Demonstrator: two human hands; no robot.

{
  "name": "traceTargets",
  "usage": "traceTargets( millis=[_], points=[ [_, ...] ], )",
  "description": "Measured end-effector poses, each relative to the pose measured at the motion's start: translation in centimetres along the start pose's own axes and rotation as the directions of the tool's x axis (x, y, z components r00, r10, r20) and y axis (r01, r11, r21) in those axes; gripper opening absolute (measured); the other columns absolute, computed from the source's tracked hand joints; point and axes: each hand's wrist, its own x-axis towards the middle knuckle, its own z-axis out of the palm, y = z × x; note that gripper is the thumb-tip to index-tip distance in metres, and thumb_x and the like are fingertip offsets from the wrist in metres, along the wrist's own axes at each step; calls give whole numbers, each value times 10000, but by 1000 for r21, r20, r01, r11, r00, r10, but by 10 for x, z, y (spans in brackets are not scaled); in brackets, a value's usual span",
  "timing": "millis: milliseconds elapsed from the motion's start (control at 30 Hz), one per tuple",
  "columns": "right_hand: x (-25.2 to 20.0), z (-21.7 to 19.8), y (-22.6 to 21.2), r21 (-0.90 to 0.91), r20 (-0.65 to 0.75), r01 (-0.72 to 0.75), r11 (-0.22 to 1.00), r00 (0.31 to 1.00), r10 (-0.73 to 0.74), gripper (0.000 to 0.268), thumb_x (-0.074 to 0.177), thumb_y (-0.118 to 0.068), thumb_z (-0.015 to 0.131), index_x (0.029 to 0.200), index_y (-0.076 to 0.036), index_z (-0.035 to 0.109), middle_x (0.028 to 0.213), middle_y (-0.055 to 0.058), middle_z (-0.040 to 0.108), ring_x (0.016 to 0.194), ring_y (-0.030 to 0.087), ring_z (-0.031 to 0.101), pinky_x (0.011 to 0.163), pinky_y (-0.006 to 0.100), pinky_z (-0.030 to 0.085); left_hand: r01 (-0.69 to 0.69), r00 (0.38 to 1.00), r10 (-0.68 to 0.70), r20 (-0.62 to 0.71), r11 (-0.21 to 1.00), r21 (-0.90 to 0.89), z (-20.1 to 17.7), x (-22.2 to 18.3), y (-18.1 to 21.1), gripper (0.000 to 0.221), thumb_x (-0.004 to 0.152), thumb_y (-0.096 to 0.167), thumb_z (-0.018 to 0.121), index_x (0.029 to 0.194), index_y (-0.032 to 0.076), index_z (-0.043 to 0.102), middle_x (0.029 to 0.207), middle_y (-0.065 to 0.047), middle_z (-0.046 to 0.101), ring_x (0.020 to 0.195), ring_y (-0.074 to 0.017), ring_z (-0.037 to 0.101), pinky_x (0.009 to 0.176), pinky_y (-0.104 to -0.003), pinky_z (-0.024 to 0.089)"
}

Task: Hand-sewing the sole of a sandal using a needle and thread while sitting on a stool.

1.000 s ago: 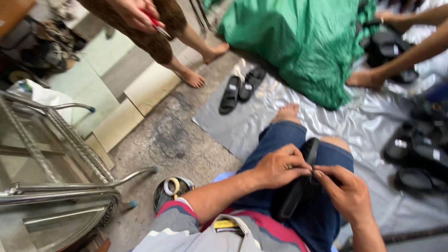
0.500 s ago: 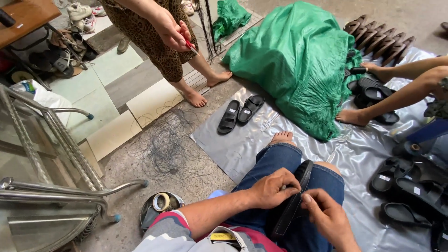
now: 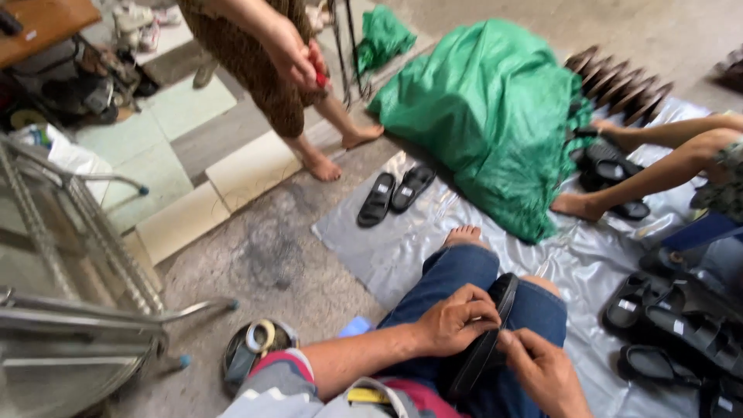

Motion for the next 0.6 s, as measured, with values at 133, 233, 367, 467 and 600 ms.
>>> traceTargets(
  millis=[133,233,367,467,600],
  points=[
    [1,4,-9,-428,-183,-34,903,982,-50,263,813,-459,526,779,-240,667,771,-71,645,780,178,632,665,362,462,-25,999,18,32,974,224,0,-10,-10,104,896,237,566,998,214,574,1152,-49,486,807,-212,616,581,-369,540],
    [-16,12,7,-451,-303,16,892,938,-170,237,795,-407,577,993,-313,666,958,-107,645,906,130,628,712,332,502,-137,990,121,71,942,305,17,-21,-7,222,831,131,522,1019,230,585,1131,-44,516,936,-213,611,582,-334,521],
    [-5,11,23,-526,-379,174,832,829,-412,144,798,-370,598,892,-274,650,784,-49,603,684,210,642,546,341,535,-119,988,146,-42,918,378,31,-11,-14,145,846,205,571,934,312,615,1111,65,527,820,-147,648,658,-241,557],
    [1,6,23,-465,-353,216,859,844,-403,97,779,-313,599,795,-218,609,672,-23,511,589,232,618,488,344,516,-116,988,146,-49,915,386,36,-9,-18,103,846,238,585,927,288,626,1115,50,539,806,-166,652,656,-246,561],
    [27,7,53,616,-27,75,784,997,-74,82,700,-123,643,761,-80,677,603,8,584,548,108,555,453,252,474,-80,996,88,-13,953,291,26,2,-9,73,828,170,607,876,221,625,1107,-33,554,816,-302,642,630,-380,554]
  ],
)
